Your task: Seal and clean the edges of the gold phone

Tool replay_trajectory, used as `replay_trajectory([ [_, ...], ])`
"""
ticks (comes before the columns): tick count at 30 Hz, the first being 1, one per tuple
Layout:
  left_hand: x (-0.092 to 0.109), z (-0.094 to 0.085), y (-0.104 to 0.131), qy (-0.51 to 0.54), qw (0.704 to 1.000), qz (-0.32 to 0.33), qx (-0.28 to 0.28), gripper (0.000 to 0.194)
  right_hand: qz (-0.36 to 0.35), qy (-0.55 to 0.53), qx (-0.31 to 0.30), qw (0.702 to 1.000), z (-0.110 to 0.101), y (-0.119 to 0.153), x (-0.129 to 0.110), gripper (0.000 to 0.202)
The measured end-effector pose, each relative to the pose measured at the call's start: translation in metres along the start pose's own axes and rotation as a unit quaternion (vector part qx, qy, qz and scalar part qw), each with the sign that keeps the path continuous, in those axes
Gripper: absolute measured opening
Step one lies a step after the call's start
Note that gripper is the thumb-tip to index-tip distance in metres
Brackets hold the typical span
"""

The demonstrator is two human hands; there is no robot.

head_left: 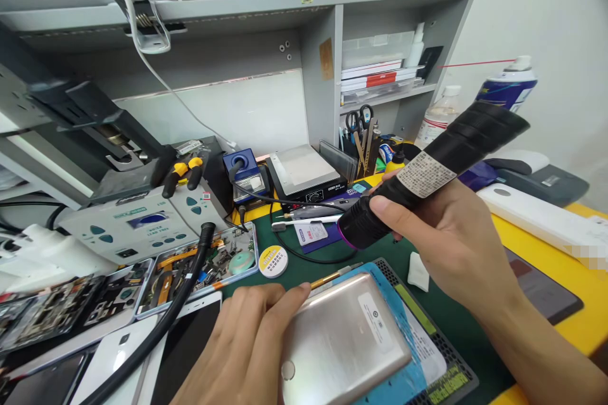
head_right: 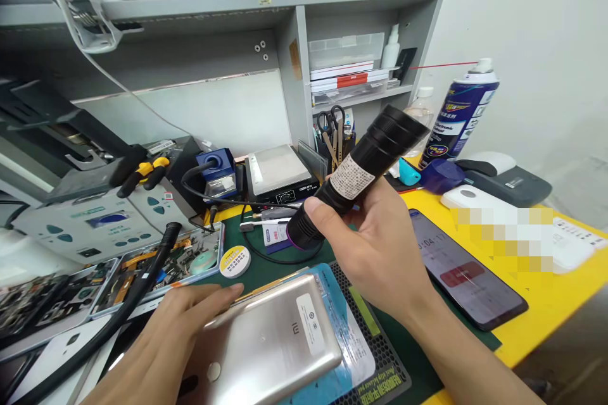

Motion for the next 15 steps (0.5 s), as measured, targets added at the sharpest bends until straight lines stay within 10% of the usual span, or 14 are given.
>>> replay_trajectory([
  [15,-0.005,0.008,-0.002,0.006,1.000,0.009,-0.023,0.033,0.029,-0.063,-0.062,0.996,0.012,0.001,0.004,0.014],
])
Point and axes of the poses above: each hand's wrist, its own y-axis away from the middle knuckle, its own z-axis out of the palm, x = y × z, the point moved 9 cm from there along -y, towards the middle knuckle, and after that the axes turned 6 degrees about -y, right-handed, at the moved point
